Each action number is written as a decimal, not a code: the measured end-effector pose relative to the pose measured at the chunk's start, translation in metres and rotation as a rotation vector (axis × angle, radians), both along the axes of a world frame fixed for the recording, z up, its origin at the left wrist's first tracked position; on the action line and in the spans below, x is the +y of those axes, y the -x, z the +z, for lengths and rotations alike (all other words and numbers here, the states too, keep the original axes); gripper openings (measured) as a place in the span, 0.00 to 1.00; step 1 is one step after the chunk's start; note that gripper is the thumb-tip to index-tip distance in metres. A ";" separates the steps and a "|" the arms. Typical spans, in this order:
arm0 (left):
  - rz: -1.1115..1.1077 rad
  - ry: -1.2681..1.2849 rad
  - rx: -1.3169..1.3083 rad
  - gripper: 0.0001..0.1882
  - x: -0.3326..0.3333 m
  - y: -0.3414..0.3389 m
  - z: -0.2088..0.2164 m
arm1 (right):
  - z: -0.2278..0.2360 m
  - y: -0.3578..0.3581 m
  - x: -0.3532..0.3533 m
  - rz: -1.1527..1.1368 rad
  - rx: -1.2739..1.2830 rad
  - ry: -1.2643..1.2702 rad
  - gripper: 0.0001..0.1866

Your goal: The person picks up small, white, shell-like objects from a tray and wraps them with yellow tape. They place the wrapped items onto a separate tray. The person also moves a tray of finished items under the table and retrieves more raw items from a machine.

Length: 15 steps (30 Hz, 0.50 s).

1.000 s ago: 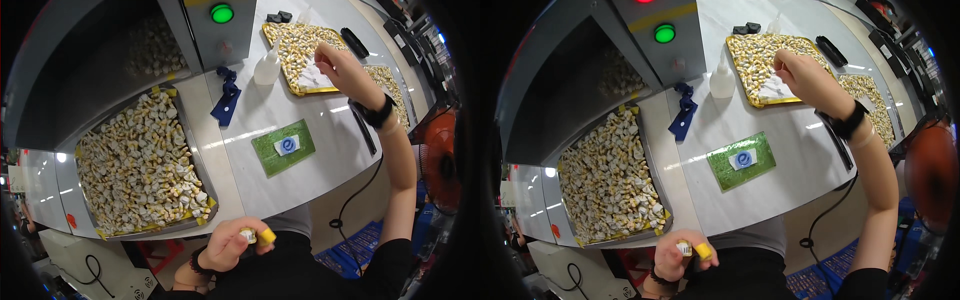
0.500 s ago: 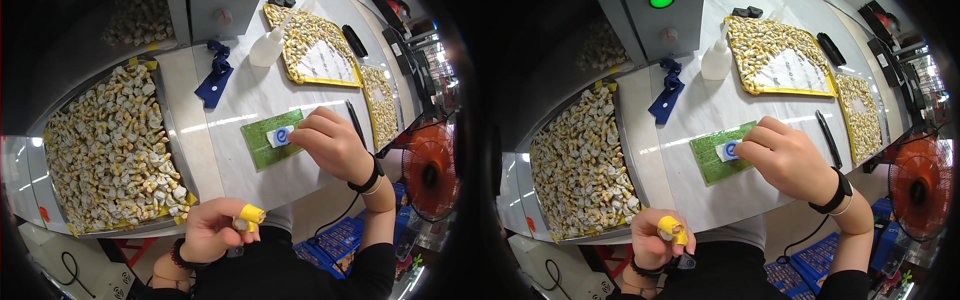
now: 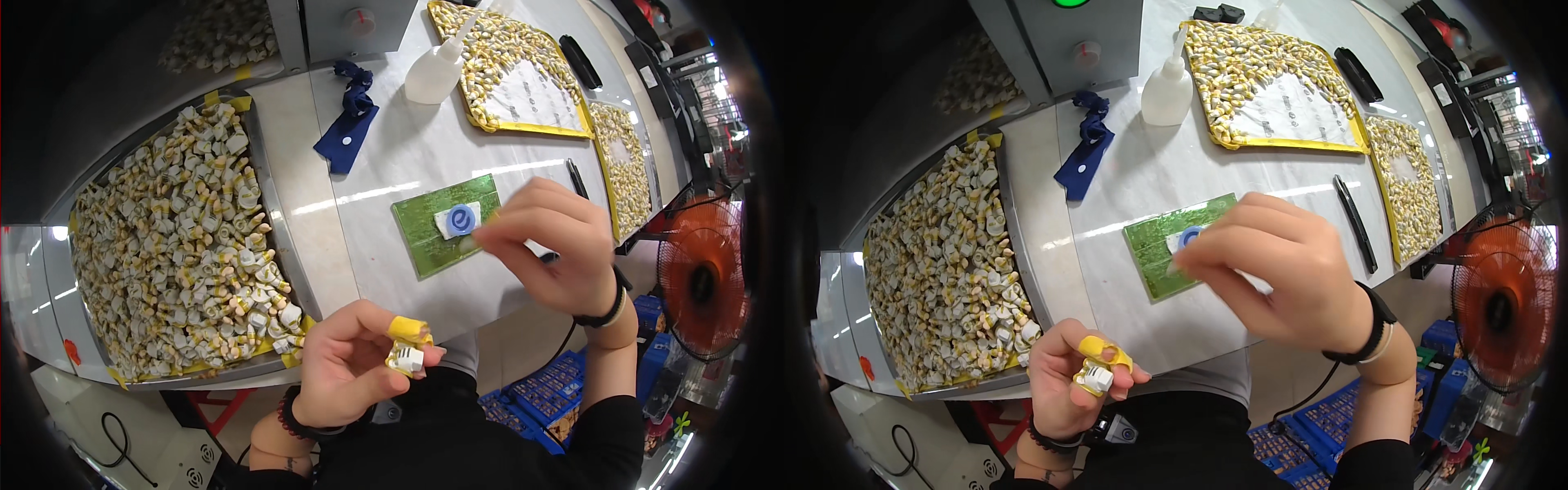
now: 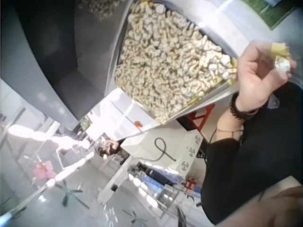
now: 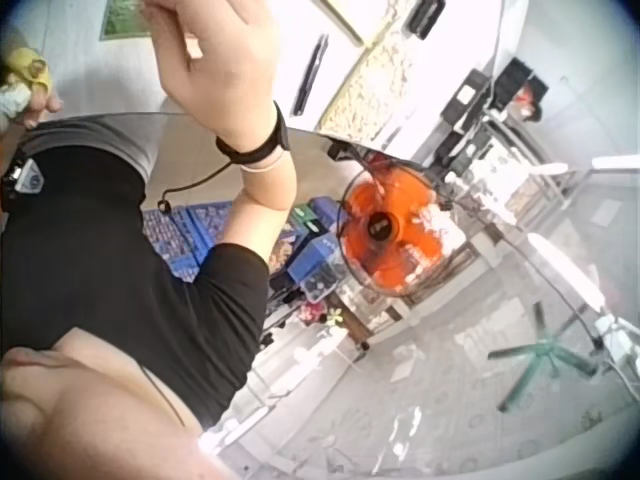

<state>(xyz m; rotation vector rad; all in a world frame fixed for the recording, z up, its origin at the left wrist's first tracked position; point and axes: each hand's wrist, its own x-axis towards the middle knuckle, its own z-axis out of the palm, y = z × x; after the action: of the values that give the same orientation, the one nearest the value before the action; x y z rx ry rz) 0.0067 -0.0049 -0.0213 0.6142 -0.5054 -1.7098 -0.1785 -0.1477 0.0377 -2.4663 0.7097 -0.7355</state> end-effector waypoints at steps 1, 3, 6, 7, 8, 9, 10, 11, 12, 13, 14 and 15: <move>0.035 -0.048 -0.032 0.24 -0.001 0.003 0.003 | 0.007 -0.001 0.005 0.037 -0.047 -0.033 0.04; 0.108 -0.146 -0.097 0.27 -0.003 0.011 0.010 | 0.014 -0.005 0.010 0.133 -0.132 -0.060 0.03; -0.103 -0.042 0.077 0.27 -0.002 0.004 -0.001 | 0.019 -0.008 0.014 0.261 -0.218 0.000 0.04; -0.150 -0.051 0.105 0.27 -0.001 0.002 -0.004 | 0.016 -0.011 0.015 0.278 -0.235 0.018 0.04; -0.194 -0.061 0.132 0.28 -0.001 0.002 -0.005 | 0.014 -0.014 0.016 0.295 -0.252 0.036 0.05; -0.238 -0.071 0.159 0.28 -0.001 0.001 -0.006 | 0.012 -0.017 0.016 0.313 -0.268 0.053 0.05; -0.261 -0.091 0.177 0.28 -0.002 0.002 -0.004 | 0.009 -0.018 0.018 0.304 -0.282 0.055 0.05; -0.284 -0.111 0.194 0.28 -0.003 0.003 -0.001 | 0.008 -0.019 0.019 0.301 -0.285 0.056 0.06; -0.306 -0.132 0.211 0.27 -0.004 0.004 0.001 | 0.007 -0.021 0.020 0.297 -0.289 0.057 0.06; -0.315 -0.120 0.232 0.27 -0.005 0.004 0.000 | 0.007 -0.022 0.020 0.303 -0.284 0.058 0.07; -0.323 -0.108 0.252 0.27 -0.005 0.004 -0.002 | 0.007 -0.023 0.020 0.313 -0.282 0.061 0.07; -0.333 -0.095 0.273 0.27 -0.004 0.004 -0.002 | 0.007 -0.023 0.020 0.323 -0.279 0.064 0.07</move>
<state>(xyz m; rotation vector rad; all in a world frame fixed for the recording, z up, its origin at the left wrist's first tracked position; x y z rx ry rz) 0.0024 -0.0094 -0.0237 0.3670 -0.3453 -2.1058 -0.1550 -0.1273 0.0442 -2.3861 0.1819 -0.9570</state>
